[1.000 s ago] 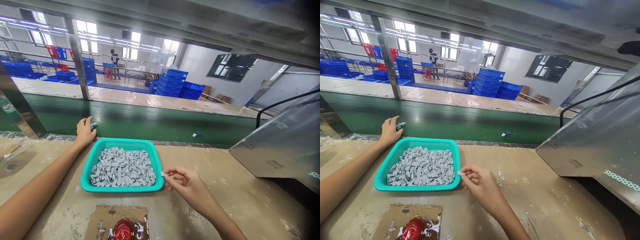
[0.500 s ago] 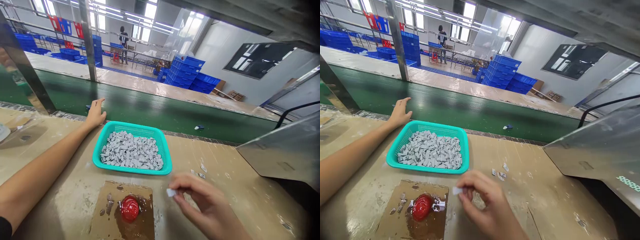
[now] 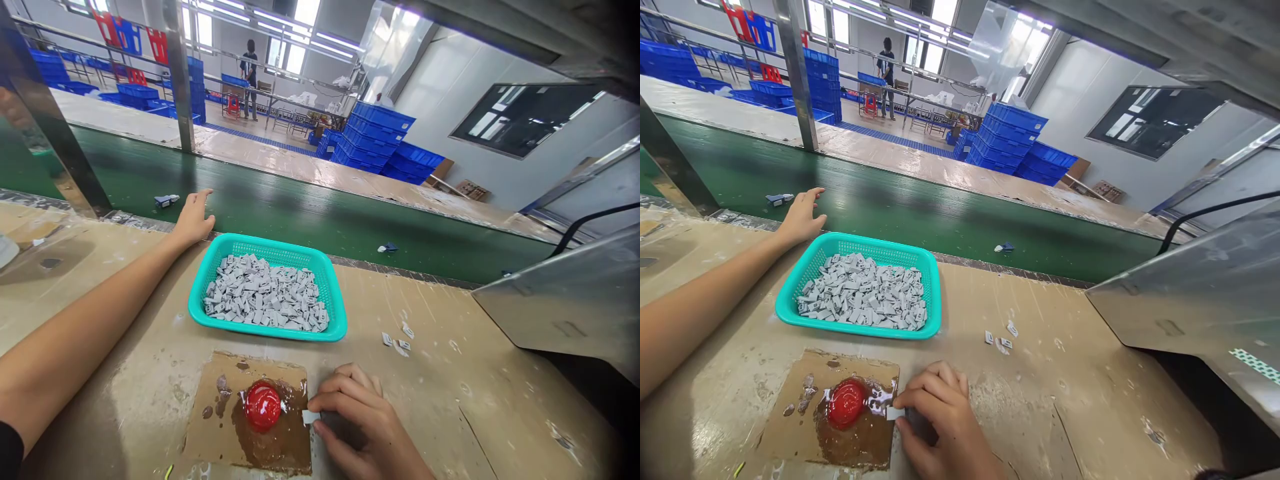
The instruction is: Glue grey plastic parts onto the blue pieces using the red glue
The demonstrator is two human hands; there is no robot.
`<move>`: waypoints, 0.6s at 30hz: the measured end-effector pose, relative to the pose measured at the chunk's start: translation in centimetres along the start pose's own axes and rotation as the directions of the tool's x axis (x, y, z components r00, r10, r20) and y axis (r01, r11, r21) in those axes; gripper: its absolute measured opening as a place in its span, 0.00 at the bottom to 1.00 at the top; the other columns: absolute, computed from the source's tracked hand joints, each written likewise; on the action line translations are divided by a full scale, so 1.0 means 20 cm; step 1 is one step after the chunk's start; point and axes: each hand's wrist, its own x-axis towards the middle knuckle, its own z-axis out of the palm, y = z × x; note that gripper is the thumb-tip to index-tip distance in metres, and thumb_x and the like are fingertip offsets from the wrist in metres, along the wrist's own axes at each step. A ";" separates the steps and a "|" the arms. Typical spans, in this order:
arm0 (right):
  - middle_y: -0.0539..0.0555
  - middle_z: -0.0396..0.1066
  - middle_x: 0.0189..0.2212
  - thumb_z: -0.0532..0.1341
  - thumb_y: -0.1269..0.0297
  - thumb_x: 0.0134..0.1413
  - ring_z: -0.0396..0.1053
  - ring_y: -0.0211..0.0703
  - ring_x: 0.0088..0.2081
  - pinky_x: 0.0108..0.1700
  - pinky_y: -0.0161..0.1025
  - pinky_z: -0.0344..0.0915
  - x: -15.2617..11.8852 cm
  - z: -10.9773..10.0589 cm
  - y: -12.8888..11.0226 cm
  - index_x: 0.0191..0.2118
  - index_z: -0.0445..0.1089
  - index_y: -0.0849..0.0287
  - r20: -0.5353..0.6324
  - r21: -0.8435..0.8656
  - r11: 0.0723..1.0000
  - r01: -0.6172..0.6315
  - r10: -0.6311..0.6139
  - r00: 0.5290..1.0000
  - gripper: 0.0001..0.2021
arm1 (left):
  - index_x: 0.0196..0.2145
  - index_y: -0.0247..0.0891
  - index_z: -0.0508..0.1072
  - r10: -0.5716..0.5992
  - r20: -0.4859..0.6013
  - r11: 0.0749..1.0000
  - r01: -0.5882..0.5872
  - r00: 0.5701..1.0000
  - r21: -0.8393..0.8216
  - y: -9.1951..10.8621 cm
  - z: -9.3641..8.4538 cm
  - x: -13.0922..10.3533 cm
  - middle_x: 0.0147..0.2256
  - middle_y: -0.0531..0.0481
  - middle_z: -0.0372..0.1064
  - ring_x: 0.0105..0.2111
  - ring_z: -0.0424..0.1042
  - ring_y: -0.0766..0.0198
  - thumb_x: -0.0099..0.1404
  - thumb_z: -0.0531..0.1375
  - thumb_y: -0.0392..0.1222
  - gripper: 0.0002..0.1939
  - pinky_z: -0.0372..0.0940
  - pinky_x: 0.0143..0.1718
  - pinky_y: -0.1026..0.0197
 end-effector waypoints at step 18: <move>0.53 0.71 0.25 0.58 0.76 0.44 0.63 0.44 0.32 0.33 0.42 0.56 -0.02 0.02 0.01 0.30 0.71 0.57 -0.032 0.109 0.992 -0.057 0.061 0.998 0.08 | 0.54 0.34 0.54 0.016 0.045 0.999 -0.017 0.999 0.030 0.00 0.00 0.00 0.47 0.41 0.58 0.49 0.60 0.52 0.49 0.53 0.34 0.32 0.56 0.51 0.52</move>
